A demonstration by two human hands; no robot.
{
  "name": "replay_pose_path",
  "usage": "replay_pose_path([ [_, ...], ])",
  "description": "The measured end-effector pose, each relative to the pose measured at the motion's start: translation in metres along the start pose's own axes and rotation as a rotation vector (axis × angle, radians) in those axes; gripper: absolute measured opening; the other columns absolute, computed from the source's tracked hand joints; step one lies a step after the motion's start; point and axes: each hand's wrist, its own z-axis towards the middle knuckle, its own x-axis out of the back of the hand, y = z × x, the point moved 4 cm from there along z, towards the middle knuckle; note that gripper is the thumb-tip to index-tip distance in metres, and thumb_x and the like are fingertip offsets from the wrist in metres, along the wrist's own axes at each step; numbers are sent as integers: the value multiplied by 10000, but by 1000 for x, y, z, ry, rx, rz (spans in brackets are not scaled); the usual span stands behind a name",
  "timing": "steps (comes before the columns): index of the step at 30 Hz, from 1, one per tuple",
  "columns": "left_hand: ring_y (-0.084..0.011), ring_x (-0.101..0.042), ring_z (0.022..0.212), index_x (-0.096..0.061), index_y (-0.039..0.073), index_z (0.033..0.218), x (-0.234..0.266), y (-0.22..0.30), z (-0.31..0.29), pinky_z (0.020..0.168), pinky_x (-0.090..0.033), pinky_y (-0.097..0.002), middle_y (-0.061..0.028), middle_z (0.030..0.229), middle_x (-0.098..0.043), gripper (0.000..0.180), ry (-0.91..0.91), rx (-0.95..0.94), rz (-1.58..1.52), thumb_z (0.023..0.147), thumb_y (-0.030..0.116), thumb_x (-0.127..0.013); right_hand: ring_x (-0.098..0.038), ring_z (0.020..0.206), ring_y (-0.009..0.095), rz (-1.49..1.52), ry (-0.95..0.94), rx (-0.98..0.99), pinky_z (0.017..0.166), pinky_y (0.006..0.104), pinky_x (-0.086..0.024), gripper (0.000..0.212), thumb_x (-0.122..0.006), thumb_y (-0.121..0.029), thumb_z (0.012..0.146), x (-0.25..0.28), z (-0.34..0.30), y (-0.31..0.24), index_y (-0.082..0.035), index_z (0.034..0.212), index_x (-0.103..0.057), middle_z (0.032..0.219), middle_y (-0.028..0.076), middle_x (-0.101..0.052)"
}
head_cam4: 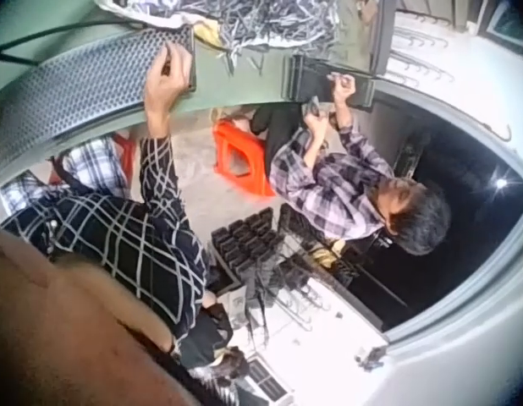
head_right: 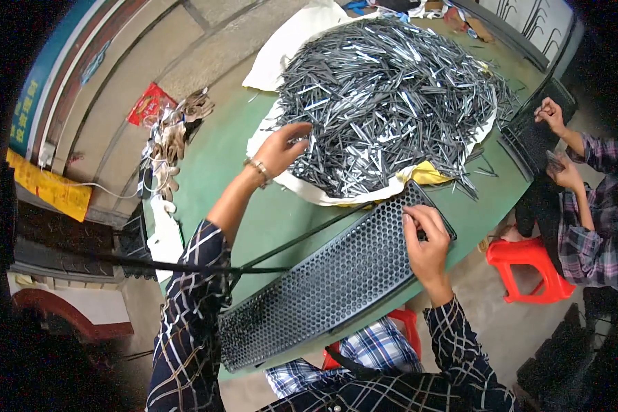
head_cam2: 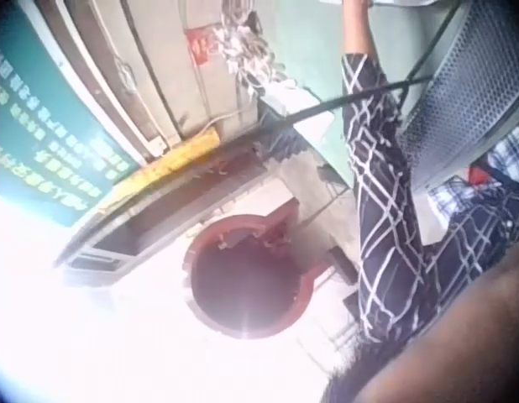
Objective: Inserting small metal pins into a perforated tray for assembly.
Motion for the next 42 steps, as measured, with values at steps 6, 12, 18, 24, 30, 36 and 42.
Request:
replay_pose_path([
  [6,-322,-537,1101,-464,-19,1259,-49,-7,73,940,-434,-372,-206,1203,-538,490,-20,-221,293,845,201,-608,-546,729,111,14,6,-85,640,225,-445,113,-614,30,815,4,-1,11,34,923,-645,910,78,-609],
  [12,-349,-451,1174,-428,-27,1257,-74,-1,106,984,-380,-389,-201,1269,-464,618,14,-231,585,790,298,-670,-540,703,110,14,27,-116,615,219,-434,117,-609,54,803,1,5,8,35,912,-646,873,76,-599],
  [18,-323,-453,1099,-545,10,1122,-83,2,111,916,-386,-415,-145,1155,-499,708,2,-51,761,660,512,-731,-573,687,151,-29,-5,-133,607,254,-466,118,-615,42,797,2,8,7,22,908,-648,860,94,-611],
  [24,-306,-447,1117,-596,36,1071,-85,12,119,940,-345,-437,-139,1142,-512,673,-73,-88,813,651,545,-726,-567,680,148,-56,3,-106,608,250,-463,119,-620,54,788,-1,6,6,23,900,-646,851,93,-609],
  [30,-306,-445,1152,-559,17,1090,-95,18,123,955,-341,-422,-164,1140,-525,716,-100,-50,905,607,509,-753,-565,680,146,-63,-4,-86,609,250,-463,123,-624,54,785,-2,6,6,19,901,-647,852,92,-609],
  [36,-293,-439,1176,-527,2,1152,-98,20,126,981,-330,-397,-152,1179,-511,736,-147,94,872,625,465,-750,-546,686,127,-48,-5,-107,615,234,-438,116,-628,49,784,-1,6,6,21,895,-650,855,80,-608],
  [42,-284,-467,1110,-551,20,1110,-116,13,125,950,-341,-404,-141,1130,-524,609,-3,-9,849,667,393,-740,-537,684,121,-28,-19,-124,615,231,-432,112,-624,48,789,-2,6,7,29,897,-645,851,77,-602],
])
